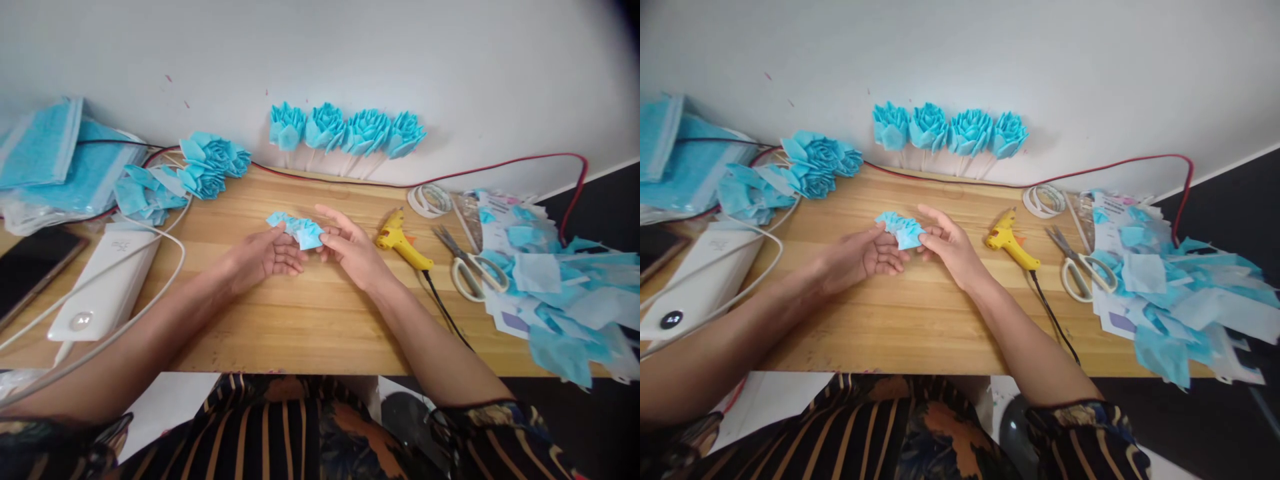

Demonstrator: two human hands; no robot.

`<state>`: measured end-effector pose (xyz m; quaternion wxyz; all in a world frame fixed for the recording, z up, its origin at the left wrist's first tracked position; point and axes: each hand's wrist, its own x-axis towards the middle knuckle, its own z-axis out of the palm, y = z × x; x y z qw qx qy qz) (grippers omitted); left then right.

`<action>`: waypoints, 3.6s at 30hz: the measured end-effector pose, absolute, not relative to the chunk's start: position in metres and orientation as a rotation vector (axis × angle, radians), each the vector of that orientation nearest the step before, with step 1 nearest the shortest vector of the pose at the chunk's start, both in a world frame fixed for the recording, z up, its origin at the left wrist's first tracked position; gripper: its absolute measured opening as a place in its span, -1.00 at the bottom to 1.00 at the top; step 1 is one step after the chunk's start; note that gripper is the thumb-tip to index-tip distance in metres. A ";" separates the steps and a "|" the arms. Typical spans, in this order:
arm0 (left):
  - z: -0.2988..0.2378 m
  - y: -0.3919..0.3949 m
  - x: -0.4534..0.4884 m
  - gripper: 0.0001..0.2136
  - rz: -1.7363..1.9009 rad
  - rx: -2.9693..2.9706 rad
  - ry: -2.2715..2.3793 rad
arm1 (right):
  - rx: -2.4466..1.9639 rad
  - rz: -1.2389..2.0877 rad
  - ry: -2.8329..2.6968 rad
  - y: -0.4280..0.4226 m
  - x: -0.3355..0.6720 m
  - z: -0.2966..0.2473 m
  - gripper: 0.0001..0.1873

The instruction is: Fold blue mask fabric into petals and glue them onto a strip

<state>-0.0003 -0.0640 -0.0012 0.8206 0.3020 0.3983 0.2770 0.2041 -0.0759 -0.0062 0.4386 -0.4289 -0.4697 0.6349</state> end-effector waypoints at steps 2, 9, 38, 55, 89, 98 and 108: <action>-0.002 -0.063 0.000 -0.51 0.593 0.552 0.799 | -1.024 1.604 -1.157 -0.077 0.204 -0.004 -0.27; 0.002 -0.060 0.003 -0.72 0.929 0.317 0.782 | -0.970 1.624 -1.276 -0.080 0.205 -0.004 -0.19; 0.006 -0.058 -0.001 -0.84 1.077 0.361 0.757 | -1.096 1.470 -1.334 -0.071 0.208 -0.022 -0.34; 0.002 -0.058 0.000 -0.77 1.056 0.381 0.679 | -0.980 1.555 -1.315 -0.075 0.196 -0.022 -0.16; -0.005 -0.051 -0.005 -0.90 1.114 0.382 0.817 | -1.250 1.098 -1.605 -0.073 0.205 -0.020 -0.32; -0.013 -0.053 -0.002 -0.81 1.122 0.529 0.827 | -1.227 1.124 -1.604 -0.075 0.205 -0.016 -0.29; -0.014 -0.052 -0.002 -0.85 1.141 0.515 0.795 | -1.070 1.376 -1.446 -0.072 0.208 -0.018 -0.22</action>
